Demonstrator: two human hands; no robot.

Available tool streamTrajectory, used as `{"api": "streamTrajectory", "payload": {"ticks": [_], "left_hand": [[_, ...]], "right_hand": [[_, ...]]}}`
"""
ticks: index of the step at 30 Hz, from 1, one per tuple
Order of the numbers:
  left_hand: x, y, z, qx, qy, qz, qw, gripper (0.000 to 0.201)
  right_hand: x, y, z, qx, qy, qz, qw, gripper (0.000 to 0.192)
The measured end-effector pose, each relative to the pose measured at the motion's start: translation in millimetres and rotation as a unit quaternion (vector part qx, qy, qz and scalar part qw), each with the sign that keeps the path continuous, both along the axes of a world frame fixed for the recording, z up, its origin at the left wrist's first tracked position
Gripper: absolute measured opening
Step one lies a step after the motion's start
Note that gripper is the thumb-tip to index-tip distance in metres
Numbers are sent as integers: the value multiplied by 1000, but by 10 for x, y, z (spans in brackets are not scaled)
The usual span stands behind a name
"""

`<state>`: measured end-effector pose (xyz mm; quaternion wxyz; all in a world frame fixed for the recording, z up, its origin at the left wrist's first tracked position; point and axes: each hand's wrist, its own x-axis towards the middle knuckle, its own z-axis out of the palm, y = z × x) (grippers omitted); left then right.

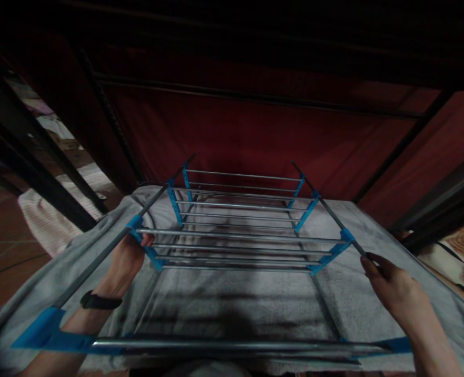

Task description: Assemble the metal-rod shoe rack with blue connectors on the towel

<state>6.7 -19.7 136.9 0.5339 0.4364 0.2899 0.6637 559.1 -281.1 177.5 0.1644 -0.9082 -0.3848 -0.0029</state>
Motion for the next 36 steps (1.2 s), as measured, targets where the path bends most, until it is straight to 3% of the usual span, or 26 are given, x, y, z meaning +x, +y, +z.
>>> {"api": "streamTrajectory", "payload": {"ticks": [4,12,21,27,33,36], "left_hand": [[11,30,28,15,-14,9,1000,28],[42,79,115,17,-28,-16,999,26],[98,205,-73,-12,23,18,1000,33],[61,185,-58,-12,42,-1,999,37],[-34,222,-100,-30,11,-26,999,33],[-78,254,-129,-50,9,-42,998,31]], "right_hand": [[-14,-44,46,16,94,-22,995,68],[-18,-18,115,73,116,-27,990,67],[-141,174,154,64,113,-21,991,68],[-261,167,222,44,123,-7,991,66],[-316,142,177,14,48,2,999,64],[-350,143,124,37,-23,24,999,60]]}}
